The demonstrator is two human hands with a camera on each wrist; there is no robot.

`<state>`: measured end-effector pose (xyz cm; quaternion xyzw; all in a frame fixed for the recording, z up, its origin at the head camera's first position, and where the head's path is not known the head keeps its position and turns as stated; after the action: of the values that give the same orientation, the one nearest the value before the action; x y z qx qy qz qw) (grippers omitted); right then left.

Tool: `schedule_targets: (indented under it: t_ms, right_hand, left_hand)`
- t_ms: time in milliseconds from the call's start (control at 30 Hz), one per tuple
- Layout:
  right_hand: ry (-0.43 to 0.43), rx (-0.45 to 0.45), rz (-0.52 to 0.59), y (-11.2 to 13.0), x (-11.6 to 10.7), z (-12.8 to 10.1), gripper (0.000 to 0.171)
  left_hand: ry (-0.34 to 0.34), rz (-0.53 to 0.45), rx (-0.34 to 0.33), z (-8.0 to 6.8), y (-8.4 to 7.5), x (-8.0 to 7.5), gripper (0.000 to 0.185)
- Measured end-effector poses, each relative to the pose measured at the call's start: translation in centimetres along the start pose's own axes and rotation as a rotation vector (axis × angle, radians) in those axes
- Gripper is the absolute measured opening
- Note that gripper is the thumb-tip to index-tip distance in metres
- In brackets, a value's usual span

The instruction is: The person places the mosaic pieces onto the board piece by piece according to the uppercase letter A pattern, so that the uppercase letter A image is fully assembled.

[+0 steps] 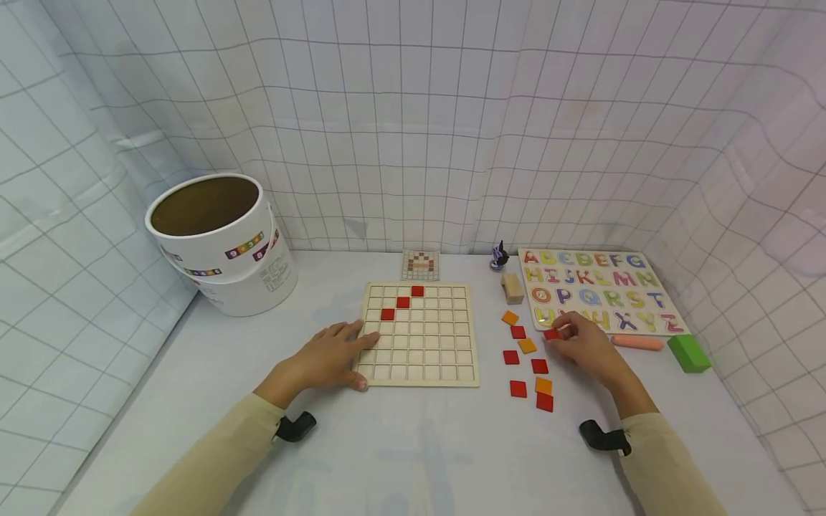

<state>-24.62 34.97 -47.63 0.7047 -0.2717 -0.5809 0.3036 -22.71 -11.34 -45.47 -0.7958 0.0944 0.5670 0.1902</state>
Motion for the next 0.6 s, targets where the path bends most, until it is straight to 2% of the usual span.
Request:
schedule_targets:
  t_ms: [200, 300, 467, 600]
  right_hand:
    - [-0.075, 0.017, 0.497, 0.3, -0.5, 0.1, 0.053]
    - [-0.074, 0.015, 0.676, 1.0, -0.2, 0.5, 0.048]
    - [-0.038, 0.015, 0.771, 3.5, 1.8, 2.2, 0.046]
    - [0.031, 0.012, 0.773, 6.8, 4.6, 4.0, 0.055]
  left_hand:
    - [-0.002, -0.002, -0.002, 0.1, 0.0, 0.0, 0.092]
    - [-0.001, -0.004, -0.005, 0.0, 0.0, 0.0, 0.092]
    - [-0.004, -0.003, 0.000, 0.0, 0.0, 0.0, 0.093]
    - [-0.010, -0.007, -0.002, -0.1, 0.1, 0.0, 0.093]
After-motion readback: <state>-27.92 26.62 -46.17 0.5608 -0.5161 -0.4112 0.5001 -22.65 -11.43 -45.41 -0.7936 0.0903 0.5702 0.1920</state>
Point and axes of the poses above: each hand's wrist, its own z-axis towards the middle knuckle, its own x-axis out of the palm, y = z × x, the point moved 3 cm from there along z, towards the middle knuckle, and after that the axes turned 3 degrees about -x, right-handed, at the moved point
